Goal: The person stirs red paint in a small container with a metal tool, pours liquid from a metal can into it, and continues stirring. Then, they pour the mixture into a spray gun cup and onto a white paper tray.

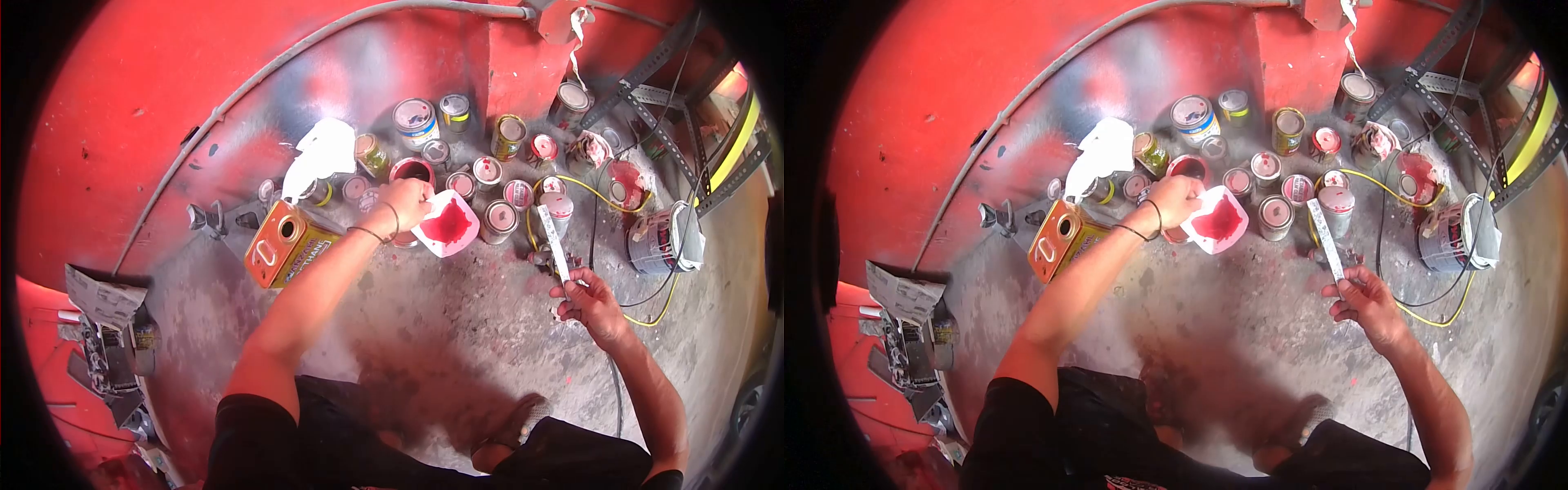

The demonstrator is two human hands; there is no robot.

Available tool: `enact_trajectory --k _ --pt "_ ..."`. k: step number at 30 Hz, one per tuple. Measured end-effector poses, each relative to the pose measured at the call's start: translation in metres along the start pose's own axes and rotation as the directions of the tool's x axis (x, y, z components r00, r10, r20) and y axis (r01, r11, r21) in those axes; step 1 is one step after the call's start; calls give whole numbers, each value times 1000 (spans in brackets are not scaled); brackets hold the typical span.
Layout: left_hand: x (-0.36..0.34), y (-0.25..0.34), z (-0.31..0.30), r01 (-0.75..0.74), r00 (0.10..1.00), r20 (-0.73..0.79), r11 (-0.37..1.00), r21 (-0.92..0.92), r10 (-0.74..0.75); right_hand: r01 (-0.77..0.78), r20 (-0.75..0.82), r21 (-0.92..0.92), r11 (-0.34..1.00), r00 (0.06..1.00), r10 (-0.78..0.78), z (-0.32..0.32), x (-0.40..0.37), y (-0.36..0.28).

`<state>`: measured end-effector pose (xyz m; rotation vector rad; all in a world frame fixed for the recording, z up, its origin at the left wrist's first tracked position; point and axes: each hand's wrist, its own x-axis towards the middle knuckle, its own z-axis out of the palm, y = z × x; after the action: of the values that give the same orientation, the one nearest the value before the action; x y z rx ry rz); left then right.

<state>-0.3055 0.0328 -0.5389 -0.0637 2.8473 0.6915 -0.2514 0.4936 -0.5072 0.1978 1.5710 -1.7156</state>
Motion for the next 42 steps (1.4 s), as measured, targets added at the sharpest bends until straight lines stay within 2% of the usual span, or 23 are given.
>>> enact_trajectory --k 3,4,8,10,13,16,21,22,24,25,28,30,33,36,40,42 --pt "9 -22 -3 17 999 37 980 -197 -10 -21 -2 -7 1000 1000 21 5 3 -2" --pt "14 -32 -7 -18 999 39 973 -228 28 -20 -1 -10 1000 1000 20 5 4 -2" --pt "27 -60 -31 -58 989 -146 908 -414 -4 -16 11 -14 1000 1000 17 7 6 -3" --pt "31 -73 -47 -11 957 -269 908 -418 -112 -18 10 -16 1000 1000 18 8 5 -1" --pt "40 -106 -44 56 929 -296 877 -478 -221 -24 5 -23 999 1000 24 6 5 6" --pt "50 -138 -18 172 918 -245 871 -460 -311 -31 8 -31 999 999 31 4 4 12" --pt "53 -132 -2 177 928 -248 915 -362 -277 -46 13 -49 998 999 47 10 -4 9" --pt "52 -134 2 194 895 -355 952 -237 -270 -46 12 -48 998 999 47 10 -5 9" --pt "29 -100 -2 253 812 -548 967 22 -201 -45 7 -41 998 999 45 7 -5 11" --pt "12 -74 -12 274 745 -614 959 -75 -261 -40 15 -42 998 999 41 6 -4 12" --pt "-45 -38 -19 40 878 -478 997 69 -2 -43 36 -51 998 998 45 4 -3 11" --pt "-69 -33 2 -7 945 -324 993 117 45 -53 57 -72 996 997 57 9 -2 8" --pt "-85 -25 25 -126 914 -325 931 342 243 -68 136 -95 993 987 81 14 2 7" --pt "-81 -26 29 -21 976 -197 941 337 93 -93 187 -139 986 975 118 21 1 11" --pt "-72 -21 28 21 993 -117 963 268 11 -123 242 -214 969 955 174 23 -7 24" --pt "-69 -29 31 -53 993 -87 947 318 85 -142 257 -236 961 945 202 25 -8 32"
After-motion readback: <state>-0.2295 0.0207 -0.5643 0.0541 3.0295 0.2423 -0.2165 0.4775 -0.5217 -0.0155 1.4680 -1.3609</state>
